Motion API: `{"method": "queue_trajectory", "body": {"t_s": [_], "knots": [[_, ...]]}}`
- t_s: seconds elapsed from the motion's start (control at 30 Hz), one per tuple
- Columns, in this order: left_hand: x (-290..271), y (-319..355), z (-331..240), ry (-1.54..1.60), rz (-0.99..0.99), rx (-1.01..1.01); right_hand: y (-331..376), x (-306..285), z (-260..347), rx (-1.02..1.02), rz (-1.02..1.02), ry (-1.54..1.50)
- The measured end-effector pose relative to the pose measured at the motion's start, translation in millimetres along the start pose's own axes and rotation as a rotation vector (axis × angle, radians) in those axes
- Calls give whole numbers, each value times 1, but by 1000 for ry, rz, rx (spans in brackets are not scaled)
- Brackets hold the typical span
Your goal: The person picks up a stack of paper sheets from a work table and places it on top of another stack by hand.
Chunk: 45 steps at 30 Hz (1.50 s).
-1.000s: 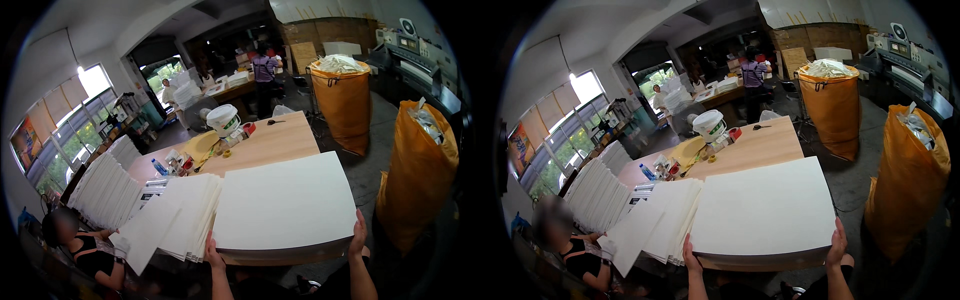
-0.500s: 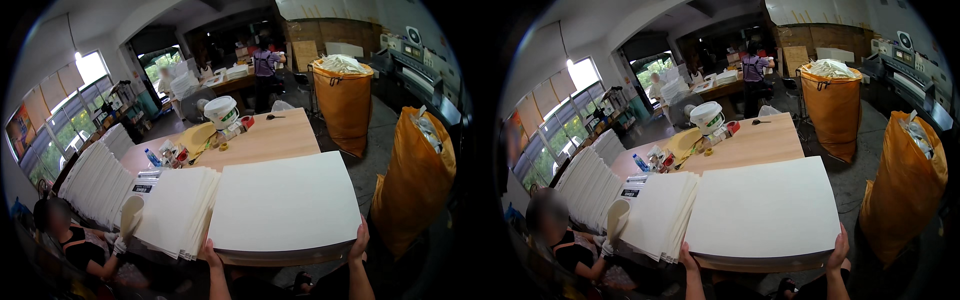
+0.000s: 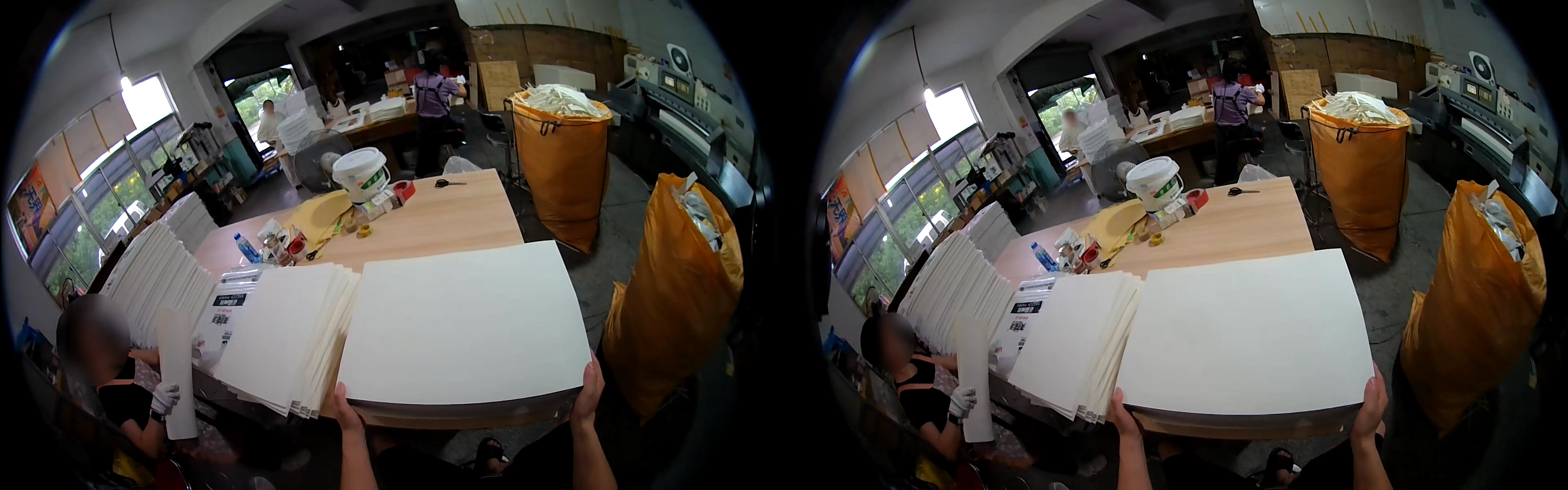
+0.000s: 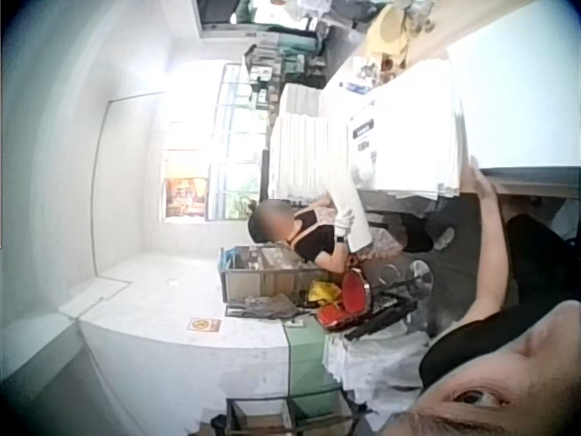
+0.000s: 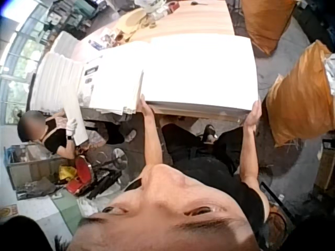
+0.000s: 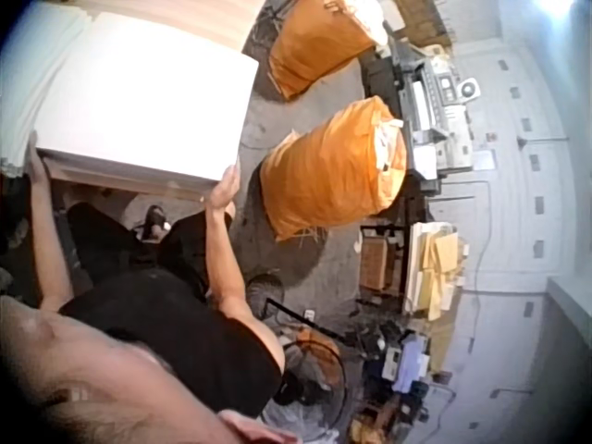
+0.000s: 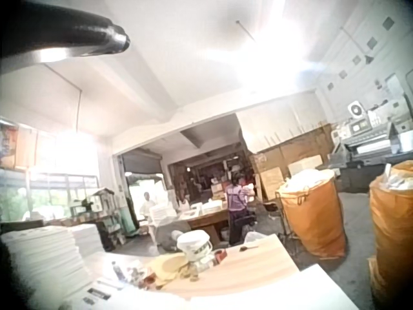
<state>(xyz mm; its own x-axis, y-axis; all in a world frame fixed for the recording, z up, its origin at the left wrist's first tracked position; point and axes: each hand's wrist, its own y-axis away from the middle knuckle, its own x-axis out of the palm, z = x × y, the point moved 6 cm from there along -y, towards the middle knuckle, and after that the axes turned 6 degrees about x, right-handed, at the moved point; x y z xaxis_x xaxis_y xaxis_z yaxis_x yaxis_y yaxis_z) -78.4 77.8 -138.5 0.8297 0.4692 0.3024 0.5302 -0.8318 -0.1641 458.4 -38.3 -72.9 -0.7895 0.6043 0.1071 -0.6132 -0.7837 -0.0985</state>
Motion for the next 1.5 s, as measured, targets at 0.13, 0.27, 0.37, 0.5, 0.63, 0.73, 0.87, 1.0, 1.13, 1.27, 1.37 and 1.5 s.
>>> {"method": "queue_trajectory", "body": {"t_s": [0.13, 0.27, 0.37, 0.5, 0.63, 0.73, 0.87, 1.0, 1.13, 1.27, 1.37, 1.5], "knots": [[-3, -3, 18, 113, -40, -67, 0, 0, 5, -13, 10, 48], [8, 2, -5, 57, 7, -45, -1, 0, 7, -13, 56, 8], [0, -7, -8, -45, 87, 54, -1, -2, -7, -22, 15, -39], [32, 5, -61, 24, 171, 160, -1, -3, -11, 42, -57, -79], [36, -5, -47, -88, -54, 109, 0, 2, -4, 30, -14, -187], [34, -10, -41, -241, -194, 154, 0, -9, -19, -2, -21, -187], [25, -11, -36, -232, -175, 156, -4, -8, -27, -75, -22, 49], [33, -4, -63, -178, -61, 200, 0, -4, -22, -17, -35, -134], [103, 27, -135, -238, 30, 557, 4, -16, -20, -184, -38, 90], [244, 97, -139, -362, 898, 719, -2, -2, -16, -139, 14, 35], [317, 157, -130, -421, 1274, 841, -3, -8, -35, 46, 68, -188], [324, 167, -98, -520, 1352, 667, -3, -28, -16, 98, 171, -70]]}}
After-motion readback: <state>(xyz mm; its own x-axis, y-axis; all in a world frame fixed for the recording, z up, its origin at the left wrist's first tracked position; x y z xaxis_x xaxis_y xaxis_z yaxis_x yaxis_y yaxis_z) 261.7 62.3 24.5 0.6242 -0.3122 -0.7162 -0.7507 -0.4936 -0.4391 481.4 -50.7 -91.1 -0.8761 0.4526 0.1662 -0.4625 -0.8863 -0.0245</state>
